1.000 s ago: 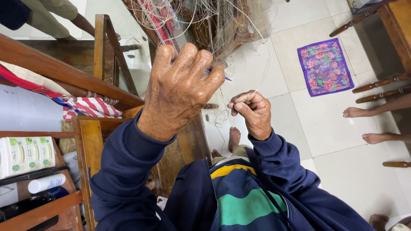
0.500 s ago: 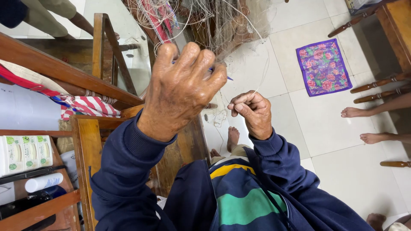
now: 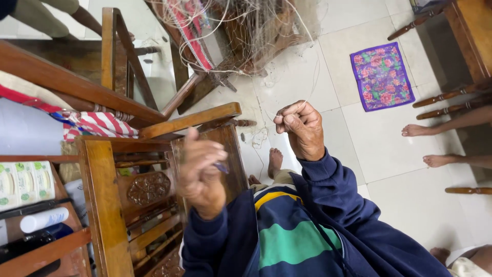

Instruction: Repairing or untangling a fine-mesh fishing net using a small tool

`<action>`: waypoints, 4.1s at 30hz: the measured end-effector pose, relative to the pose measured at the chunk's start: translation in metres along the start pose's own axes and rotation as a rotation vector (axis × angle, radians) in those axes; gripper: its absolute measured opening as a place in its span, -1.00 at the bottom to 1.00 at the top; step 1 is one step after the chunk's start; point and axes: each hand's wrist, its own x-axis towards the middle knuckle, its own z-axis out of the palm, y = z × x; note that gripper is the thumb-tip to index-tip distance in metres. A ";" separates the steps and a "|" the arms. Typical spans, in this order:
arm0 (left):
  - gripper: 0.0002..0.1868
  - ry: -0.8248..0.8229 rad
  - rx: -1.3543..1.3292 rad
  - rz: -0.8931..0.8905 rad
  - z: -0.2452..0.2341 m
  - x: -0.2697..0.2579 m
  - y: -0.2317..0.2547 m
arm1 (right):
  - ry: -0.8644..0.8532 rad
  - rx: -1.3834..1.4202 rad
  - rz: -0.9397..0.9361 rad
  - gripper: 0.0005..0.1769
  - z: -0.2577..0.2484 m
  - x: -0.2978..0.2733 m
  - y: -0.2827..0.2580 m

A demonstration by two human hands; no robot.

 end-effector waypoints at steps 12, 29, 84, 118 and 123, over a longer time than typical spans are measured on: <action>-0.80 -0.232 0.096 -0.237 0.034 -0.043 -0.013 | -0.004 0.010 0.115 -0.86 0.017 -0.001 0.004; -0.77 -0.153 0.076 -0.442 0.048 -0.061 -0.046 | 0.032 0.047 0.147 -0.88 0.021 0.000 0.008; -0.85 0.050 -0.623 -0.229 -0.042 0.139 -0.007 | -0.039 -0.153 0.096 -0.81 -0.015 0.008 -0.045; -0.77 -0.652 0.839 0.548 0.049 0.190 -0.022 | -0.054 -0.236 0.058 -0.78 -0.007 0.004 -0.049; -0.76 -0.712 0.833 0.573 0.059 0.191 -0.033 | -0.059 -0.211 0.085 -0.83 -0.015 0.000 -0.050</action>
